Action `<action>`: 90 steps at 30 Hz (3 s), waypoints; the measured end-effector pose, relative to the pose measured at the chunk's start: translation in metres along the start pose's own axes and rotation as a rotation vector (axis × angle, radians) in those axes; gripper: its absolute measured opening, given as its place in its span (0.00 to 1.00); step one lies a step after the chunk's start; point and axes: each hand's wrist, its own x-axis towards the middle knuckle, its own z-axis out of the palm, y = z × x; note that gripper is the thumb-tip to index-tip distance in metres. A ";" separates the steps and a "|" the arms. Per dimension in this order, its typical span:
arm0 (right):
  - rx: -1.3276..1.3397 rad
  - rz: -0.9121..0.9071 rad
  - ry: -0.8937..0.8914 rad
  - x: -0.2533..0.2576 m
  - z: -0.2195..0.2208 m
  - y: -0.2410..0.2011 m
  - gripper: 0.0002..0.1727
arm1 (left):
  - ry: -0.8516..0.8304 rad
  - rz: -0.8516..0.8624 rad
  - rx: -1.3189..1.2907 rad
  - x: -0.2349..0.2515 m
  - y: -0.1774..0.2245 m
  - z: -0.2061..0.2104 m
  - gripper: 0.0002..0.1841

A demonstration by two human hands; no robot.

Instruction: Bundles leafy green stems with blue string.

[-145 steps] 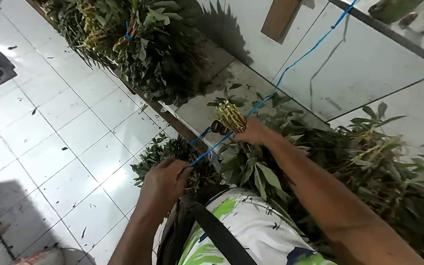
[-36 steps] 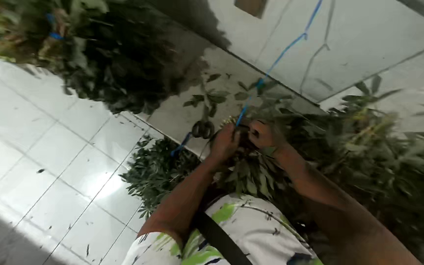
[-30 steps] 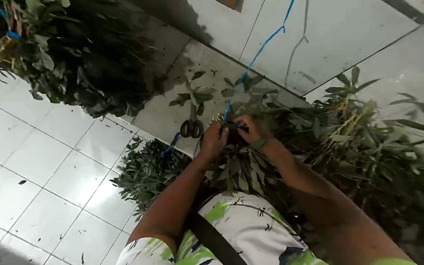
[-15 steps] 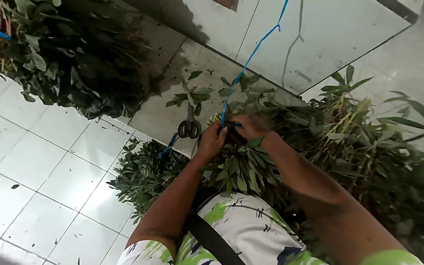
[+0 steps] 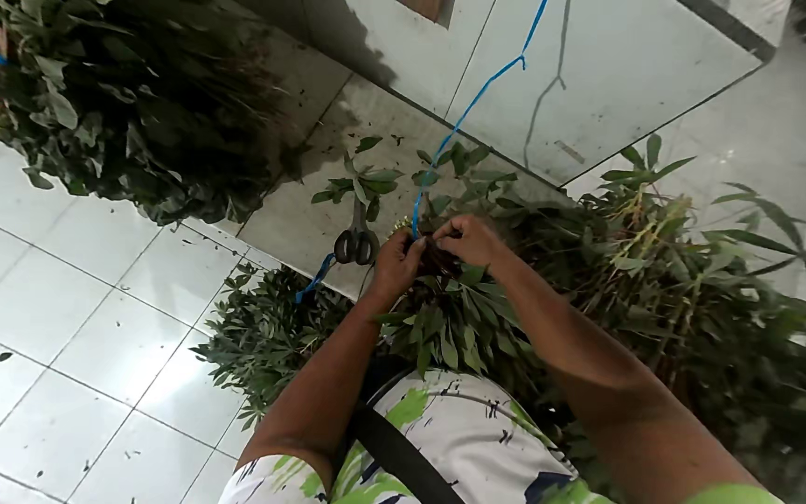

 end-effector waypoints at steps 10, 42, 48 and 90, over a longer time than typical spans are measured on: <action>0.390 0.142 -0.084 -0.013 0.001 0.003 0.15 | 0.043 -0.041 0.021 0.005 0.000 0.003 0.09; -0.221 -0.285 -0.016 -0.005 -0.003 0.021 0.12 | 0.006 0.124 0.464 -0.010 0.006 0.002 0.10; -0.138 -0.045 0.046 0.017 0.025 0.042 0.15 | -0.073 0.164 0.354 -0.014 0.003 -0.007 0.10; -0.061 -0.321 0.300 -0.005 0.032 0.035 0.13 | -0.053 -0.039 0.366 0.004 0.022 0.009 0.14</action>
